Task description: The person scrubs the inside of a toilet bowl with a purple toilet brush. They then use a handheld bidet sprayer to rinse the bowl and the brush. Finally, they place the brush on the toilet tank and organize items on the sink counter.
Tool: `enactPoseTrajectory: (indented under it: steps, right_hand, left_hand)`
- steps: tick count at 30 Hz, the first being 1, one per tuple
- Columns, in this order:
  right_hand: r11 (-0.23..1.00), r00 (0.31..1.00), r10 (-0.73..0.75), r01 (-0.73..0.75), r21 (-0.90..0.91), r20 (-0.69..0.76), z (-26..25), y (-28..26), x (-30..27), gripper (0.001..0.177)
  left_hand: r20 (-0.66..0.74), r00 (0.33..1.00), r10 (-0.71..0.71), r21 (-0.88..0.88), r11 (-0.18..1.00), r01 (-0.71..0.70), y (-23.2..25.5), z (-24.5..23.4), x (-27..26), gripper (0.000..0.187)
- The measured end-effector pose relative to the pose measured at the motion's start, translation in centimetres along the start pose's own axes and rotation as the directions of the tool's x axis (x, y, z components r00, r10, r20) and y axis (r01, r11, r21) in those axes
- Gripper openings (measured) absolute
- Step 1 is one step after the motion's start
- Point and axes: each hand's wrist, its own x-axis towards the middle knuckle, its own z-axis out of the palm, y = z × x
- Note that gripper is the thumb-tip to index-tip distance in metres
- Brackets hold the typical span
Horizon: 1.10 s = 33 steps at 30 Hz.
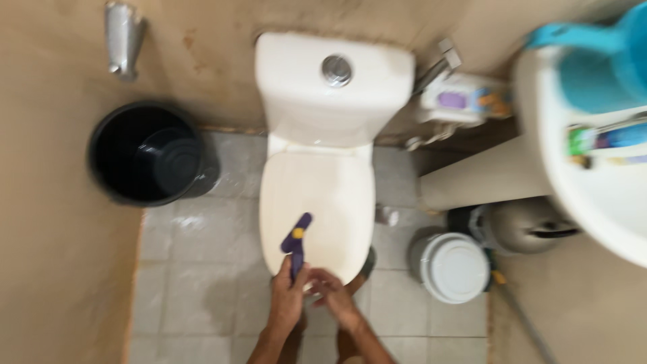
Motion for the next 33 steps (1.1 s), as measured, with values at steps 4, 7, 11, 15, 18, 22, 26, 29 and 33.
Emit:
enactPoseTrajectory:
  steps: [4,7,11,15,18,22,26,29,33]
  right_hand:
    - [0.984,0.981,-0.177,0.177,-0.006,-0.075,2.5,-4.0,-5.6,0.034]
    - [0.874,0.879,-0.427,0.342,-0.345,-0.211,3.4,-8.3,-8.6,0.032]
    - [0.939,0.899,-0.337,0.299,-0.170,-0.278,2.8,-12.9,-11.5,0.031]
    - [0.817,0.800,-0.473,0.242,-0.523,-0.369,2.9,-12.9,-12.4,0.031]
    - [0.717,0.754,-0.536,0.168,-0.676,-0.380,2.5,-10.7,-10.7,0.036]
    - [0.569,0.713,-0.636,0.176,-0.803,-0.295,-0.2,-5.9,-8.7,0.045]
    - [0.771,0.779,-0.502,0.207,-0.602,-0.375,-4.0,-1.3,-6.6,0.044]
    - [0.884,0.895,-0.242,0.044,-0.464,-0.375,-7.3,1.3,-6.4,0.043]
    - [0.893,0.908,-0.200,0.015,-0.449,-0.368,-11.0,3.1,-5.4,0.033]
  left_hand:
    - [-0.064,0.965,0.252,-0.004,0.967,-0.253,-1.1,2.7,0.9,0.026]
    - [-0.023,0.997,0.069,-0.075,0.995,-0.070,0.6,4.5,0.0,0.038]
    - [0.186,0.972,0.142,-0.095,0.987,-0.126,4.5,5.6,-2.6,0.040]
    - [0.003,0.985,0.173,0.292,0.942,-0.167,5.8,6.5,-3.9,0.035]
    - [-0.028,0.981,0.191,0.386,0.907,-0.166,3.3,6.9,-1.8,0.030]
    - [0.003,1.000,0.021,0.374,0.927,-0.020,-3.7,6.6,4.2,0.023]
    - [0.010,0.996,0.086,0.484,0.871,-0.080,-10.5,5.8,11.1,0.025]
    - [0.014,1.000,-0.024,0.463,0.886,0.015,-13.5,5.0,13.2,0.025]
    - [-0.008,1.000,0.026,0.507,0.862,-0.018,-15.5,4.3,14.1,0.030]
